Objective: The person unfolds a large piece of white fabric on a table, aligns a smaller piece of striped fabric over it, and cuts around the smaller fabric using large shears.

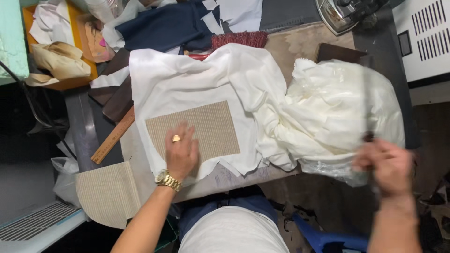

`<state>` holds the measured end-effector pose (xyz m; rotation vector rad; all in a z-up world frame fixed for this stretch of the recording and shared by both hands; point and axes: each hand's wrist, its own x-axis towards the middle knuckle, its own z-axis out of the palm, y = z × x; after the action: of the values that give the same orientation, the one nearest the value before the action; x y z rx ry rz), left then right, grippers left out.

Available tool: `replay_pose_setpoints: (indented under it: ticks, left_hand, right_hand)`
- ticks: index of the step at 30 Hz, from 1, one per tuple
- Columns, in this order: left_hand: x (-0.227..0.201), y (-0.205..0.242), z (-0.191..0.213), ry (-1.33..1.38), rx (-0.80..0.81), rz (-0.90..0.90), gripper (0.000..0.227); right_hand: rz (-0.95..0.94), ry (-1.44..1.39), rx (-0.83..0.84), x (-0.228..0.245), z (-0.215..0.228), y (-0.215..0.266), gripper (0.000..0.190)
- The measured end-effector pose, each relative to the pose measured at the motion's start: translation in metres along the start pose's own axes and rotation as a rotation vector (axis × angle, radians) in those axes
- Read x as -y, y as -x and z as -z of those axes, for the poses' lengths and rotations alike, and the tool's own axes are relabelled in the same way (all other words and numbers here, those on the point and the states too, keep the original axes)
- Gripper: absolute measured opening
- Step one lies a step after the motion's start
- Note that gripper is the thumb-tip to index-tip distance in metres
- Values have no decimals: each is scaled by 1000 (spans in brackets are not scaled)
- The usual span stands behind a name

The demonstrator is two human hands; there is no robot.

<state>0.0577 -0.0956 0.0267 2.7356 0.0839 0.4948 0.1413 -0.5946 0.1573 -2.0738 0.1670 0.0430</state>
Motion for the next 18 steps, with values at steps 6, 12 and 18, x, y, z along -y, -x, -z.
replay_pose_setpoints:
  ticks: [6, 12, 18]
  left_hand:
    - [-101, 44, 50, 1492, 385, 346, 62]
    - [-98, 72, 78, 1857, 248, 1088, 31]
    - [-92, 63, 75, 1834, 28, 1026, 24]
  right_hand:
    - [-408, -815, 850, 44, -209, 125, 29]
    - [-769, -922, 629, 37, -252, 212, 42]
    - [-892, -927, 435, 36, -223, 235, 50]
